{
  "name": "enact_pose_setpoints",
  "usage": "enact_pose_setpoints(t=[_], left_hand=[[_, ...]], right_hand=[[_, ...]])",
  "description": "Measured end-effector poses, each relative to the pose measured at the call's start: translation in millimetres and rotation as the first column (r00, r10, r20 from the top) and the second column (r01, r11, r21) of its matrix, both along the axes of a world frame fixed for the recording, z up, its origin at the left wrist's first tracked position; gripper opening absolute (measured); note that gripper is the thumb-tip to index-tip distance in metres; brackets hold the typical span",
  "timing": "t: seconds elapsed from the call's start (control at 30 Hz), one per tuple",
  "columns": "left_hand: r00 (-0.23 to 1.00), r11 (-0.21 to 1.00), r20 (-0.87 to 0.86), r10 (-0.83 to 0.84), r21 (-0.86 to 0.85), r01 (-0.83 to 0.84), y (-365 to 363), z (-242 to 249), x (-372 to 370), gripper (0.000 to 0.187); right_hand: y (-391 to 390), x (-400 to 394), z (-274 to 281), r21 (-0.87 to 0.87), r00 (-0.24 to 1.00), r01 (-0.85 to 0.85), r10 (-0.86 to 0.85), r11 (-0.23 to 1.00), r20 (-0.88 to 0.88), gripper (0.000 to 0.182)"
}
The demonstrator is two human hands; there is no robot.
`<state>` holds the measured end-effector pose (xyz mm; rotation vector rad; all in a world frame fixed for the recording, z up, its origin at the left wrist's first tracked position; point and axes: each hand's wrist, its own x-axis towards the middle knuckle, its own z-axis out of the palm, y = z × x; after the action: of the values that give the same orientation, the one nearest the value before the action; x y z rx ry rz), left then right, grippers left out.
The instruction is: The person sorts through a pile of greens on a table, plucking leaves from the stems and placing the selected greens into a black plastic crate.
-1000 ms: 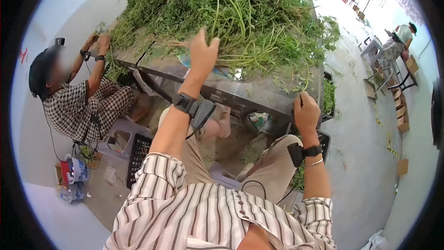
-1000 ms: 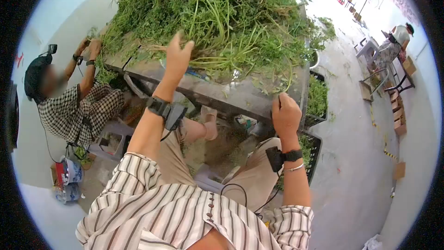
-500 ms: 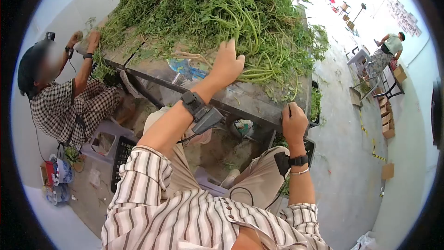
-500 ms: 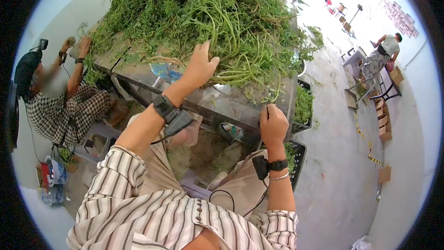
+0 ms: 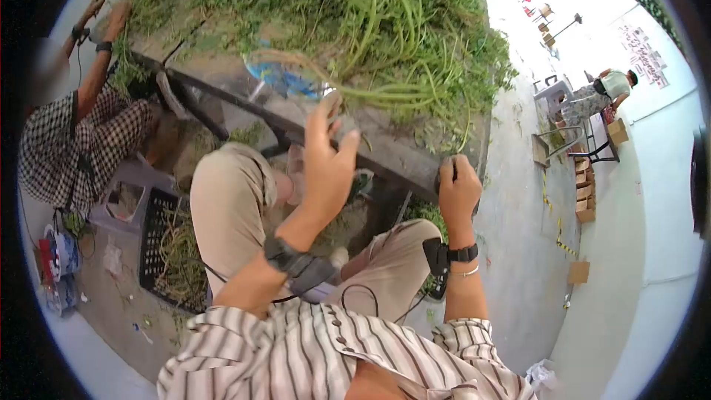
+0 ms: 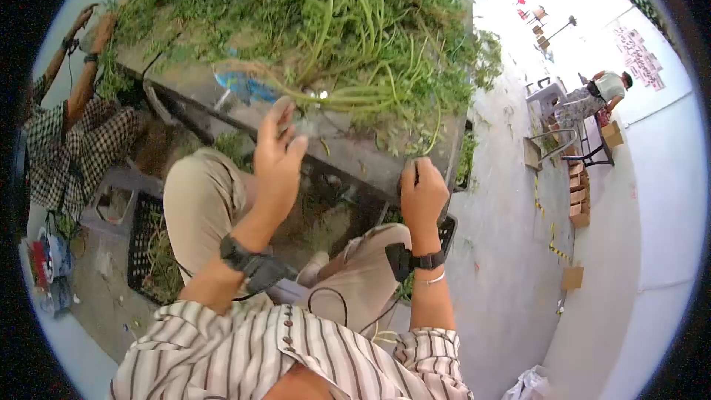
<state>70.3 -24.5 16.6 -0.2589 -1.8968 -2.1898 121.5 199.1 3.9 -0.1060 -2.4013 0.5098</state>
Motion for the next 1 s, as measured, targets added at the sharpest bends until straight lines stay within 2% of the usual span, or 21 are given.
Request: enact_pose_setpoints(t=[0.1, 0.17, 0.2, 0.23, 0.3, 0.37, 0.4, 0.43, 0.57, 0.63, 0.67, 0.7, 0.73, 0.77, 0.83, 0.87, 0.93, 0.97, 1.0], left_hand=[[0.997, 0.989, 0.058, 0.051, 0.135, -0.058, -20, -13, 30, 0.052], [0.993, 0.971, 0.105, 0.058, 0.224, -0.081, -5, -6, 38, 0.048], [0.996, 0.96, 0.091, 0.005, 0.278, -0.031, 8, -2, 42, 0.046], [0.995, 0.966, 0.07, -0.074, 0.253, 0.054, 21, 7, 48, 0.047], [0.962, 0.974, -0.15, -0.226, -0.036, 0.224, 45, 24, 52, 0.047], [0.864, 0.932, -0.351, -0.362, -0.134, 0.336, 72, 39, 50, 0.047], [0.8, 0.923, -0.462, -0.383, -0.178, 0.34, 82, 50, 46, 0.047], [0.72, 0.912, -0.561, -0.409, -0.226, 0.342, 89, 60, 42, 0.048], [0.619, 0.913, -0.679, -0.394, -0.21, 0.35, 95, 94, 16, 0.048], [0.601, 0.974, -0.766, -0.228, -0.181, 0.139, 86, 110, -10, 0.047], [0.725, 0.974, -0.653, -0.217, -0.095, 0.206, 79, 117, -19, 0.048], [0.827, 0.966, -0.517, -0.22, 0.0, 0.257, 69, 125, -28, 0.049], [0.88, 0.962, -0.436, -0.189, 0.099, 0.255, 61, 125, -42, 0.05], [0.923, 0.95, -0.349, -0.164, 0.195, 0.243, 54, 125, -57, 0.051], [0.951, 0.914, -0.29, -0.105, 0.348, 0.207, 42, 111, -90, 0.05], [0.95, 0.911, -0.292, -0.11, 0.353, 0.214, 37, 103, -104, 0.05], [0.975, 0.932, -0.22, -0.032, 0.346, 0.109, 24, 98, -119, 0.049], [0.975, 0.929, -0.22, -0.036, 0.351, 0.114, 20, 94, -124, 0.049], [0.989, 0.922, -0.136, -0.062, 0.371, 0.109, 15, 94, -128, 0.05]], right_hand=[[1, 0, 0, 0.018, 1.0, -0.018, 0.018, 1.0, -0.025, 0.014], [1, 2, -3, -0.022, 0.999, -0.036, 0.036, 0.999, -0.013, 0.013], [0, 2, -3, -0.027, 0.999, -0.03, 0.029, 0.999, -0.014, 0.013], [1, 1, -2, -0.029, 1.0, -0.024, 0.023, 0.999, -0.021, 0.013], [5, -1, -5, -0.012, 0.997, -0.041, 0.04, 0.999, -0.063, 0.013], [9, 3, -6, 0.008, 0.994, -0.106, 0.106, 0.994, -0.028, 0.013], [17, 3, -18, -0.172, 0.969, -0.241, 0.227, 0.955, -0.093, 0.012], [18, 2, -20, -0.17, 0.966, -0.248, 0.231, 0.954, -0.114, 0.012], [22, 0, -26, 0.031, 0.989, -0.126, 0.128, 0.992, -0.068, 0.014], [21, 0, -26, 0.136, 0.997, -0.064, 0.068, 0.989, -0.026, 0.014], [19, 1, -22, 0.138, 0.997, -0.064, 0.067, 0.988, -0.022, 0.014], [12, 1, -11, 0.062, 0.999, -0.05, 0.05, 0.997, 0.008, 0.013], [6, 3, -5, -0.016, 0.999, -0.032, 0.033, 0.999, 0.041, 0.013], [5, 3, -5, -0.017, 0.998, -0.028, 0.029, 0.999, 0.048, 0.013], [5, 2, -3, -0.03, 0.999, -0.044, 0.044, 0.999, 0.025, 0.016], [4, 2, 0, -0.025, 0.999, -0.037, 0.037, 0.999, 0.024, 0.016], [3, 4, 9, -0.209, 0.981, 0.03, 0.011, 0.977, 0.195, 0.016], [7, 3, 13, -0.204, 0.981, 0.036, 0.005, 0.978, 0.195, 0.016], [15, -1, 19, -0.258, 0.976, -0.024, 0.078, 0.966, 0.204, 0.017]])
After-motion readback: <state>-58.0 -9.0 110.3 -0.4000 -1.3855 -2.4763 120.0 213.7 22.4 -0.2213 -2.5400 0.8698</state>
